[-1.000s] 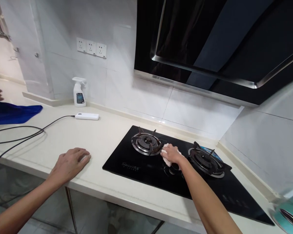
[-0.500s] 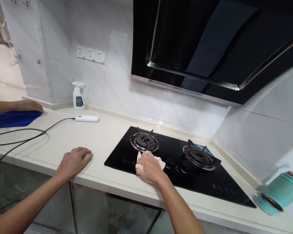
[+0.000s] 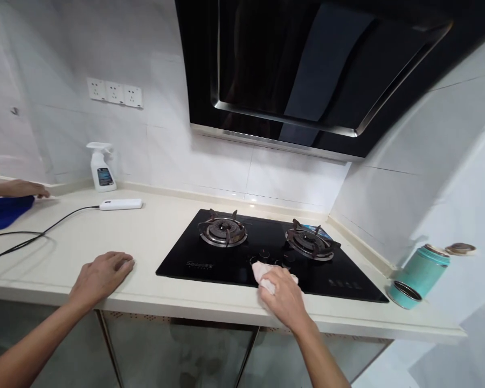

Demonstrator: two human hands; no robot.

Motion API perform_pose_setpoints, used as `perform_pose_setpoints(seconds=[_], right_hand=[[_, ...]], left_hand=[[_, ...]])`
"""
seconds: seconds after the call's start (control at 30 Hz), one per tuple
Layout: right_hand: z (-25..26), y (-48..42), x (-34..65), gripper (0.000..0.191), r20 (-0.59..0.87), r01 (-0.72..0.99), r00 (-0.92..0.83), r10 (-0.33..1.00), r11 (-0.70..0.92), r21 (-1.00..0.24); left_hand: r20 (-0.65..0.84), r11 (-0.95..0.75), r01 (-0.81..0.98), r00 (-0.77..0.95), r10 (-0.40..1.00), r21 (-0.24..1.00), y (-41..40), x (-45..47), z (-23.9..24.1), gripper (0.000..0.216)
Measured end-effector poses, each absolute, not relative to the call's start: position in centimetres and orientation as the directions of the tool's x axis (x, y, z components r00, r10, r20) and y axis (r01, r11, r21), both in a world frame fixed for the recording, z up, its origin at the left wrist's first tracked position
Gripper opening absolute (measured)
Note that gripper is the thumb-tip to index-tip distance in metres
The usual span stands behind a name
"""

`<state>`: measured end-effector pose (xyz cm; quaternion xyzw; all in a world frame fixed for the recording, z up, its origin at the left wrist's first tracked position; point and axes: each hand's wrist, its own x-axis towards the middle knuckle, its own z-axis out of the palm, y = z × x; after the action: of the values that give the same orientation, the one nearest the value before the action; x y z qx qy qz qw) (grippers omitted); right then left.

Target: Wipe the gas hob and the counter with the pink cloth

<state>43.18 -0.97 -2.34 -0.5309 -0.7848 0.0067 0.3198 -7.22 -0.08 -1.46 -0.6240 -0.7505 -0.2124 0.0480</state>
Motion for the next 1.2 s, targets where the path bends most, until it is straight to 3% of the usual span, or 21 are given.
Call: perform_pose_setpoints(seconds=[0.23,0.33,0.43,0.57,0.7,0.93,1.1,1.2], right_hand=[[-1.8,-1.3,49.4,0.036,0.395,0.726,0.128,0.91,0.185,-0.662],[-0.9,-1.0,49.9,0.042,0.313,0.538,0.27,0.911,0.127,-0.833],[0.3,-0.2,48.9,0.045,0.243,0.239,0.359,0.901,0.163,-0.957],[1.9,2.5,46.1,0.041,0.293,-0.032,0.3,0.908,0.316,-0.948],[4.6,8.0,44.3,0.04,0.39,-0.127,0.345,0.854,0.454,-0.882],[7.1,18.5,43.1,0.046,0.424,-0.03,0.376,0.824,0.468,-0.883],[3.0,20.9,42.6,0.047,0.353,0.285,0.265,0.897,0.277,-0.918],[1.9,21.4,44.2,0.035,0.298,0.553,0.167,0.94,0.161,-0.818]], left_hand=[[0.368,0.127,0.954,-0.224,0.902,0.271,-0.2,-6.9,-1.4,0.054],[0.379,0.125,0.95,-0.231,0.896,0.284,-0.1,-6.9,-1.6,0.052],[0.383,0.12,0.947,-0.233,0.894,0.297,0.1,-7.1,-1.9,0.05],[0.396,0.126,0.942,-0.25,0.884,0.312,0.2,-7.1,-2.2,0.049],[0.401,0.13,0.942,-0.254,0.88,0.31,0.0,-7.1,-2.2,0.05],[0.392,0.131,0.937,-0.259,0.883,0.323,0.1,-7.5,-2.3,0.053],[0.388,0.139,0.934,-0.268,0.882,0.329,0.3,-7.8,-2.5,0.051],[0.387,0.141,0.931,-0.273,0.881,0.336,0.3,-7.8,-2.6,0.051]])
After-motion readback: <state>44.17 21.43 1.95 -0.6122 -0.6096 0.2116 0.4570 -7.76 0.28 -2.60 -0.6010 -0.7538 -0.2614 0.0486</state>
